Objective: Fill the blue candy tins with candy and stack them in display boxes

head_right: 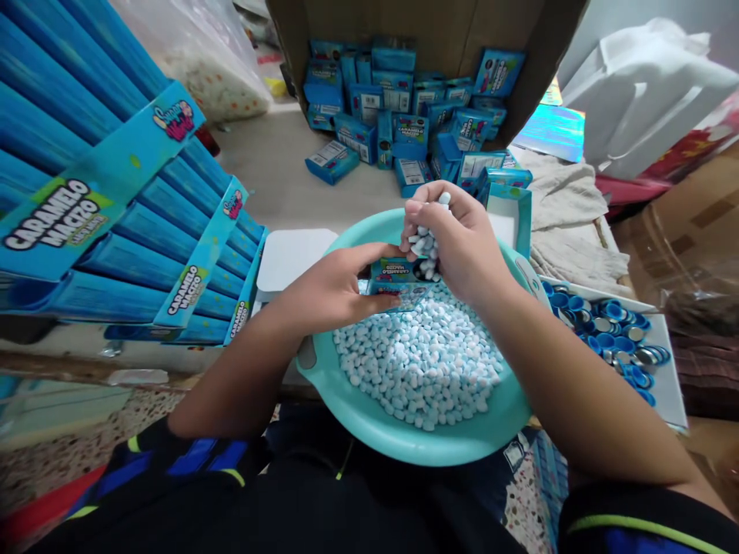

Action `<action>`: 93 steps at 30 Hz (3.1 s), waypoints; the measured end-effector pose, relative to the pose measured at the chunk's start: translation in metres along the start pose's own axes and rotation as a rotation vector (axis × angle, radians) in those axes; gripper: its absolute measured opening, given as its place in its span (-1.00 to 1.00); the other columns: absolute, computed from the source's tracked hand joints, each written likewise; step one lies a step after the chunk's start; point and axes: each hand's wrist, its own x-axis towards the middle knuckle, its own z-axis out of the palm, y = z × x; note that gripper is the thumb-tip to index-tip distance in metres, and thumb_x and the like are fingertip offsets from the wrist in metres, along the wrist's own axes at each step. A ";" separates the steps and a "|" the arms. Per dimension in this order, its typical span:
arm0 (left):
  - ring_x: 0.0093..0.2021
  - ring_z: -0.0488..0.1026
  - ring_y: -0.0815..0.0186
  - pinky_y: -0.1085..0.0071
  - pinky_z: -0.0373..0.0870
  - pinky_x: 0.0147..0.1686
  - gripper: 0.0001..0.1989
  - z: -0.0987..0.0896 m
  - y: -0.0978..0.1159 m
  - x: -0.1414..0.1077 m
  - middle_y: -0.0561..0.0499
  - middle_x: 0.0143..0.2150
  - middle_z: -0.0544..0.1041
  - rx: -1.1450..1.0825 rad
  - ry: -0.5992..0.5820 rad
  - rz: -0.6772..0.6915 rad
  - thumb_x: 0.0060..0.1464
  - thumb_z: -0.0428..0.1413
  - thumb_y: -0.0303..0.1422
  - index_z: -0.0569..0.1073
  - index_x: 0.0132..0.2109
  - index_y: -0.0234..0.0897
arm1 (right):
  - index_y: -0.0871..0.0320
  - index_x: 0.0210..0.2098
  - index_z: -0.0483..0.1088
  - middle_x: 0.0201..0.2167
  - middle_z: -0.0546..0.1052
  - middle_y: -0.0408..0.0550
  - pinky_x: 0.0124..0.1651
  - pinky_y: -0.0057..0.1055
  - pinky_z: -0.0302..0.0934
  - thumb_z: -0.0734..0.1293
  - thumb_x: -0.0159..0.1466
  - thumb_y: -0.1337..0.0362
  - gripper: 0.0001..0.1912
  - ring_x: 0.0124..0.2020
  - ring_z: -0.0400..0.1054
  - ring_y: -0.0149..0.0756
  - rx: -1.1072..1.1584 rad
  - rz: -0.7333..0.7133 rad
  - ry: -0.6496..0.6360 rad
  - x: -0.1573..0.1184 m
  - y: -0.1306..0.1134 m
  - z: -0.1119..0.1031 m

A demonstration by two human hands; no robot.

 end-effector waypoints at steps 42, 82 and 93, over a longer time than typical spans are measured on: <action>0.17 0.49 0.04 0.11 0.43 0.17 -0.46 0.002 -0.002 -0.001 -0.08 0.19 0.54 -0.040 0.055 0.013 0.06 0.24 -0.42 0.43 0.22 -0.22 | 0.05 -0.55 0.26 -0.47 0.41 -0.08 -0.22 -0.22 0.38 0.38 0.23 -0.09 -0.57 -0.32 0.42 -0.18 -0.098 -0.072 -0.098 -0.008 -0.003 0.000; 0.12 0.54 0.06 0.08 0.50 0.13 -0.36 0.008 -0.010 -0.002 -0.16 0.18 0.54 -0.146 0.294 -0.072 0.10 0.31 -0.20 0.38 0.29 -0.19 | 0.04 -0.40 0.50 -0.32 0.59 -0.04 -0.12 -0.18 0.32 0.35 0.33 0.19 -0.81 -0.23 0.46 -0.15 -0.529 -0.415 -0.125 -0.008 0.000 0.001; 0.03 0.58 0.13 0.22 0.54 0.01 -0.43 0.009 -0.010 -0.002 -0.08 0.10 0.60 -0.120 0.408 -0.086 0.07 0.33 -0.32 0.45 0.24 -0.14 | 0.05 -0.23 0.51 -0.21 0.61 -0.06 -0.01 -0.17 0.43 0.34 0.26 0.36 -0.88 -0.14 0.51 -0.19 -0.615 -0.420 0.025 -0.006 0.005 -0.004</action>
